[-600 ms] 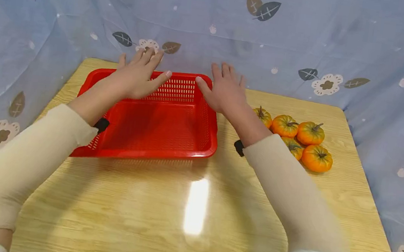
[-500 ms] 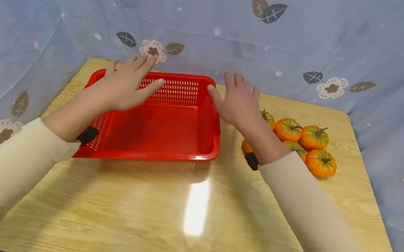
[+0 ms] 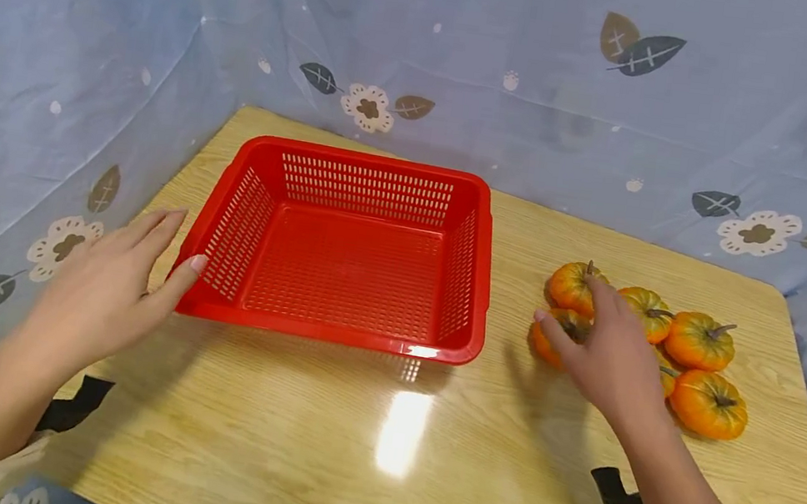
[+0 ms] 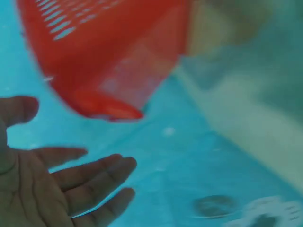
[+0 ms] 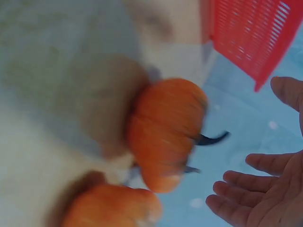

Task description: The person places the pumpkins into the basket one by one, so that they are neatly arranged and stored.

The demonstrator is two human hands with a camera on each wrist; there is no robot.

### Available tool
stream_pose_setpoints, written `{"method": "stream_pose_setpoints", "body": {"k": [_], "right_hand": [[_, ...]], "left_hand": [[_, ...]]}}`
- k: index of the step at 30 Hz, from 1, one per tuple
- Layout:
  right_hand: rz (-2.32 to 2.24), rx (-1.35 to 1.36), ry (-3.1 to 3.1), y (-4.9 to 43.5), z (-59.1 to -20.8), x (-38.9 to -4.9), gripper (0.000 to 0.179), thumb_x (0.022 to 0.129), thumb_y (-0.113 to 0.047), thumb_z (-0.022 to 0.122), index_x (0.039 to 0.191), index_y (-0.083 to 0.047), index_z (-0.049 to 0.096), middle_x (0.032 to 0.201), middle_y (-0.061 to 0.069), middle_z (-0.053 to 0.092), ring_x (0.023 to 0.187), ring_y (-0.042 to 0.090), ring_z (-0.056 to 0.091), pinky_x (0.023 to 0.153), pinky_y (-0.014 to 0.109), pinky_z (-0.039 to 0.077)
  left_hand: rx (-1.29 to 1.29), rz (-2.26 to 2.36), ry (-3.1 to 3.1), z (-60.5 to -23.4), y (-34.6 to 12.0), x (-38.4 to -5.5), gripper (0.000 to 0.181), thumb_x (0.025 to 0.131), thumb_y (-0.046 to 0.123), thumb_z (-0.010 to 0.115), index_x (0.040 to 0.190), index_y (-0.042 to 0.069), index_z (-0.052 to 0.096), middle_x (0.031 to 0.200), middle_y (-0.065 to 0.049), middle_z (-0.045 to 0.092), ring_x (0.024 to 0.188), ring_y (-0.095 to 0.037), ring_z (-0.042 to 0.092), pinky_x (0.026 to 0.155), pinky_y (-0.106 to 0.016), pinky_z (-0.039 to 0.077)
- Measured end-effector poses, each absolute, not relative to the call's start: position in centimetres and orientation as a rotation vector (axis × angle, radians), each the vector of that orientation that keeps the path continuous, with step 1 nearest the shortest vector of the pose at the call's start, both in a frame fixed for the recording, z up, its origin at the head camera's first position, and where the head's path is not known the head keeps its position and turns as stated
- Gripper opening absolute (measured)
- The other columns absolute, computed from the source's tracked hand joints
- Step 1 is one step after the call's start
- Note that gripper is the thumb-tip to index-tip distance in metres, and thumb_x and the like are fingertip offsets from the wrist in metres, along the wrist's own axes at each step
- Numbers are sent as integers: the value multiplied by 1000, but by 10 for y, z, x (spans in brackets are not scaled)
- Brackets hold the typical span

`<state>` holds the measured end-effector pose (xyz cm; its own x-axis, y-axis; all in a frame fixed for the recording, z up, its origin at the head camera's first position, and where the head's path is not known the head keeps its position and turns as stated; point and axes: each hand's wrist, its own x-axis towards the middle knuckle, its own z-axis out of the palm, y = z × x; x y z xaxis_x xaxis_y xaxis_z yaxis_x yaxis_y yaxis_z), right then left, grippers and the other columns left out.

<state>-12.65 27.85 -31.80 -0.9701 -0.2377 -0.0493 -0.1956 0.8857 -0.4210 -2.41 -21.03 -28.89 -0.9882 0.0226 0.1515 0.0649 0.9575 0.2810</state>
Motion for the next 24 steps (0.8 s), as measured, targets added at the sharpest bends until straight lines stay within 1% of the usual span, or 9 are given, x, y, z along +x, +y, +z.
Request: {"method": "stream_pose_setpoints", "body": {"k": [3,5,6,7,9,12,14,18,24], "right_hand": [[-683,-331,2949,281,-329,-119,97,95,-52,68,158,6,22,150,38,34,127,62,37,94,77,35],[-688,-314,2947,282,-335,-117,100,93,-54,70,158,6,22,150,37,34,128,62,37,94,77,35],[-692,-302,2945,282,-337,-117,102,92,-55,70,158,6,22,150,37,34,128,62,36,94,77,35],[-695,-290,2943,283,-340,-117,103,92,-55,71,158,7,21,150,38,34,128,62,37,94,77,35],[-698,-267,2934,285,-344,-118,106,92,-55,71,157,9,18,150,40,32,127,64,35,95,78,34],[-701,-249,2926,289,-351,-121,107,91,-53,73,157,11,17,148,42,32,127,65,35,96,78,33],[-705,-250,2920,291,-355,-122,106,91,-51,74,156,12,19,147,43,33,127,65,35,96,77,33],[-698,-258,2920,295,-361,-124,99,90,-48,77,152,12,29,142,43,40,122,64,40,94,76,36],[-644,-262,2917,296,-366,-126,96,89,-47,78,152,11,34,134,45,45,113,66,45,89,76,39]], "left_hand": [[85,-609,-2967,-304,-222,-21,74,107,43,44,158,-7,24,143,-32,49,119,-50,55,92,-67,44],[171,-753,-2963,-313,-227,-18,76,108,46,40,159,-6,18,133,-28,58,105,-42,64,81,-60,51],[209,-824,-2956,-317,-229,-18,76,109,46,38,160,-4,16,123,-24,64,93,-37,67,74,-54,53],[230,-891,-2941,-321,-231,-17,75,109,46,39,160,-4,17,109,-21,67,80,-31,67,66,-47,52],[261,-1057,-2898,-328,-232,-17,73,109,46,40,160,-3,20,87,-14,67,66,-23,62,59,-36,48],[291,-1319,-2796,-337,-232,-18,70,109,44,44,160,0,25,68,-9,59,53,-22,55,51,-30,43],[300,-1468,-2728,-340,-231,-19,67,109,42,46,160,3,27,66,-10,60,51,-24,56,50,-29,46],[304,-1666,-2622,-343,-229,-20,63,109,37,49,160,7,28,72,-14,64,52,-27,60,55,-29,56],[292,-1766,-2555,-346,-228,-23,60,109,31,50,159,6,28,70,-15,62,49,-26,59,55,-31,58]]}}
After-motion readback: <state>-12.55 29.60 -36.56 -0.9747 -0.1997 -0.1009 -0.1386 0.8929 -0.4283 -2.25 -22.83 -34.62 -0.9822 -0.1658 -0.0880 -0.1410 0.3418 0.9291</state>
